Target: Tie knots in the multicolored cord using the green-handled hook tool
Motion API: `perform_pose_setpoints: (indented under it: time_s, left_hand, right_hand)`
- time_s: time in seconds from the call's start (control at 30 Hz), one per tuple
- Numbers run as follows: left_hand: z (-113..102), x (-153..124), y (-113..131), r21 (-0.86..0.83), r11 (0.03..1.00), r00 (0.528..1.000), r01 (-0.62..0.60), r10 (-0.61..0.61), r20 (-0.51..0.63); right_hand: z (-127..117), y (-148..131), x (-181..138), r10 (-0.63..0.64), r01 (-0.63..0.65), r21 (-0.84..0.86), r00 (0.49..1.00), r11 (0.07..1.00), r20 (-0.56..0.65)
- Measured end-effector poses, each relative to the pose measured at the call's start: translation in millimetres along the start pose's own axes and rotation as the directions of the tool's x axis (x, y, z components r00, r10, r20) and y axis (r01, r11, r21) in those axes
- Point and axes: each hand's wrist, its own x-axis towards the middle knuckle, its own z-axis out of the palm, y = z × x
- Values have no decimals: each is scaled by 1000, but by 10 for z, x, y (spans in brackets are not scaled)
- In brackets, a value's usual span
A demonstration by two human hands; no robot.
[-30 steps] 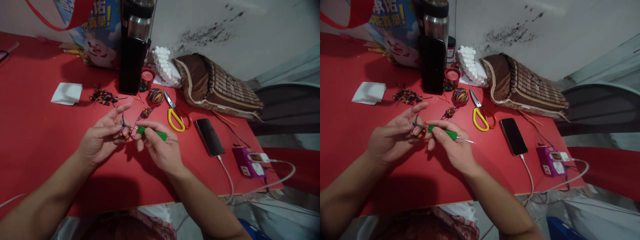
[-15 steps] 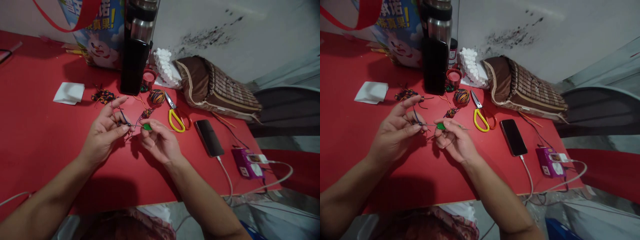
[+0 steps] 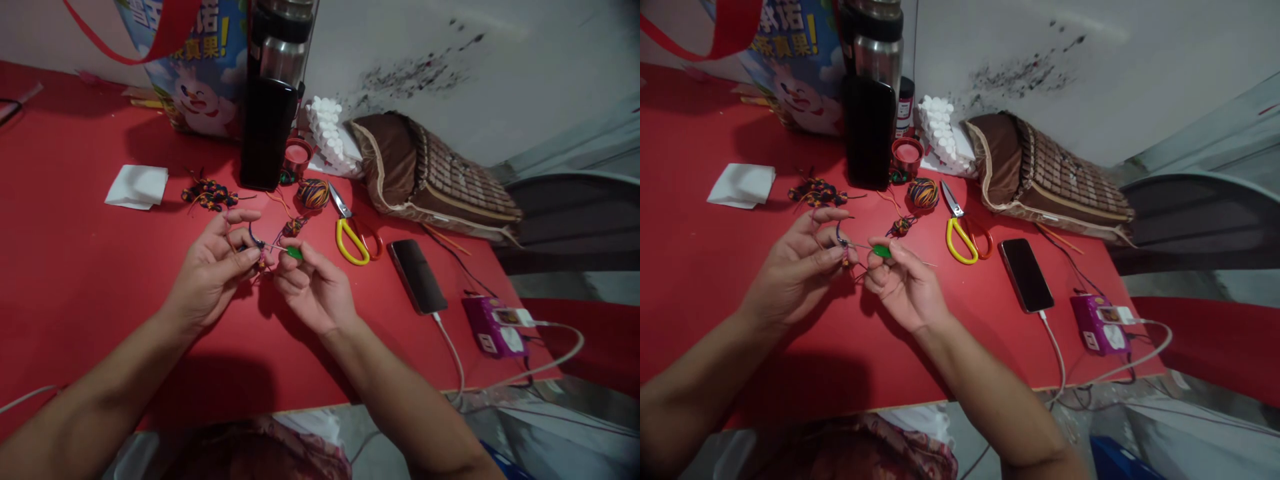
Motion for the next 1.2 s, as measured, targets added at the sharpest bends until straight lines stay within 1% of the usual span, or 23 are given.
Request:
perform_pose_setpoints:
  time_s: [0.07,0.17,0.27,0.4,0.5,0.6,0.67,0.83,0.93,1.07,1.2]
  left_hand:
    - [9,0,-13,-28,999,1000,26,-26,1]
    - [4,-15,-25,11,1000,1000,12,-12,-12]
    - [-16,-35,-30,102,995,999,4,0,-37]
    - [-47,-39,-44,227,974,998,-7,21,-58]
    - [-62,-33,-44,324,945,997,-52,68,-39]
    - [-52,-39,-19,384,920,996,-74,91,-25]
    - [-34,-45,3,401,913,996,-69,88,-28]
    - [-7,-38,24,408,909,995,-85,101,-20]
    - [-16,-33,21,416,906,995,-81,98,-19]
    - [-12,-42,29,422,903,995,-81,95,-11]
    - [20,-45,45,403,912,997,-71,64,31]
  right_hand:
    - [13,31,22,51,-52,48,999,997,4]
    - [36,37,39,84,-82,53,996,995,-19]
    - [46,18,31,72,-71,32,997,997,-37]
    - [34,11,17,19,-19,2,1000,1000,-14]
    - [21,20,14,-2,2,-9,1000,1000,-4]
    - [18,26,11,-4,3,-44,1000,999,-25]
    - [21,28,10,-2,0,-58,999,998,-36]
    - [34,35,15,10,-11,-15,999,1000,-47]
    - [40,44,10,-3,1,-37,999,999,-53]
    - [53,53,-14,-58,57,-71,998,996,-8]
    - [66,52,-36,-90,92,-114,996,989,30]
